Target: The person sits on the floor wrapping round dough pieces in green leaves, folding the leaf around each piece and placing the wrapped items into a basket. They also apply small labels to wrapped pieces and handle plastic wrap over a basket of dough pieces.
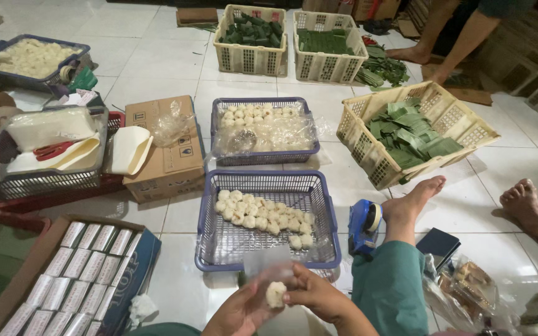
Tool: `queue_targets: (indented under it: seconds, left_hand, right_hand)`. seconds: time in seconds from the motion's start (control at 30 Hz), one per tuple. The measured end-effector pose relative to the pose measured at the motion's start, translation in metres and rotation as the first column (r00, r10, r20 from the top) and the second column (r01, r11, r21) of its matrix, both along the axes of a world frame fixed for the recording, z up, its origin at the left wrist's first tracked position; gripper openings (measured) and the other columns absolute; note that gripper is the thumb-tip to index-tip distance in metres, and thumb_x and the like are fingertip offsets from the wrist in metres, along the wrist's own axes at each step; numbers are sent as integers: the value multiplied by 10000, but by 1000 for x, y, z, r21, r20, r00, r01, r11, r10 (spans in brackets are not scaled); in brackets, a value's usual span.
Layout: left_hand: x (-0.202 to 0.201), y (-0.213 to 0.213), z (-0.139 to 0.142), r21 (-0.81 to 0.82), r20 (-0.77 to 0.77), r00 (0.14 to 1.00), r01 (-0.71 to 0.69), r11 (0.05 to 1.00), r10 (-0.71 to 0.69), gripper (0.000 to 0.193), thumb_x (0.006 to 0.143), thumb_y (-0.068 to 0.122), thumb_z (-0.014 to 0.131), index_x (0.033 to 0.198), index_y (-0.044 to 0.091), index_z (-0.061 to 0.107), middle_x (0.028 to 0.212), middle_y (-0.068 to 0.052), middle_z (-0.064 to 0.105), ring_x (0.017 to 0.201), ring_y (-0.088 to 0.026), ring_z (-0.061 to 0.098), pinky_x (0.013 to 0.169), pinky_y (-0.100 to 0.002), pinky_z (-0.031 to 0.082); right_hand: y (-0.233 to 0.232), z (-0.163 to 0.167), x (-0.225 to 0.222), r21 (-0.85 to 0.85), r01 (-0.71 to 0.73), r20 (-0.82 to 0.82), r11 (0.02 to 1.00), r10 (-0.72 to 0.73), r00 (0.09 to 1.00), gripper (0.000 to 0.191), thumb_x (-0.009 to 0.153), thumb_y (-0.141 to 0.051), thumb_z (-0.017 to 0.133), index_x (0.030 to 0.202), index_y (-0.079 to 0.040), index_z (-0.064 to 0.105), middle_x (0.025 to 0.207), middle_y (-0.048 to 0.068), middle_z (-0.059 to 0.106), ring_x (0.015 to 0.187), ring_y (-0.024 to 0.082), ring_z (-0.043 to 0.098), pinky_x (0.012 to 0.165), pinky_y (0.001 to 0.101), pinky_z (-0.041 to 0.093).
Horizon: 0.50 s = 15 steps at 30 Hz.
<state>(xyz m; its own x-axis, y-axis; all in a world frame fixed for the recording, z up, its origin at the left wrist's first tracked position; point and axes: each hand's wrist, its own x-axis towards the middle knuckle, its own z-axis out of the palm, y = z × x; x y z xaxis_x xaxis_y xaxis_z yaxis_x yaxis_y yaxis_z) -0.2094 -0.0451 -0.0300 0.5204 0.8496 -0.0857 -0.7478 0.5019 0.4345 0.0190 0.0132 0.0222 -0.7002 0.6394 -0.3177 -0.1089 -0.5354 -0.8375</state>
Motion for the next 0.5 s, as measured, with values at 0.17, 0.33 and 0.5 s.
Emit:
queue_targets:
  seconds: [0.17, 0.33, 0.5]
  left_hand:
    - [11, 0, 9, -179, -11, 999, -41, 983, 40, 566, 1026, 385, 415, 1534, 137, 392, 1464, -158, 548, 1233, -309, 621, 1008, -484, 545]
    - [14, -3, 6, -330, -29, 995, -104, 938, 100, 587, 994, 394, 350, 1514, 123, 381, 1426, -176, 561, 1199, -357, 650, 966, -491, 579]
    - [10, -9, -4, -219, 83, 997, 23, 975, -5, 569, 1084, 363, 354, 1610, 146, 348, 1400, -174, 563, 1139, -311, 664, 875, -422, 594]
  right_hand:
    - [-22, 25, -13, 275, -14, 375, 961, -94, 922, 984, 778, -142, 790, 1592, -203, 242, 1290, 154, 697, 1175, 249, 671, 1001, 397, 559]
    - [-44, 47, -17, 903, -53, 338, 426, -631, 698, 815, 644, -233, 905, 1349, -72, 529, 1428, 199, 507, 1321, 382, 491, 1075, 472, 400]
    - [-56, 48, -22, 815, -354, 570, 459, -520, 637, 643, 659, -370, 943, 1205, -149, 686, 1536, 168, 422, 1454, 422, 312, 1089, 561, 258]
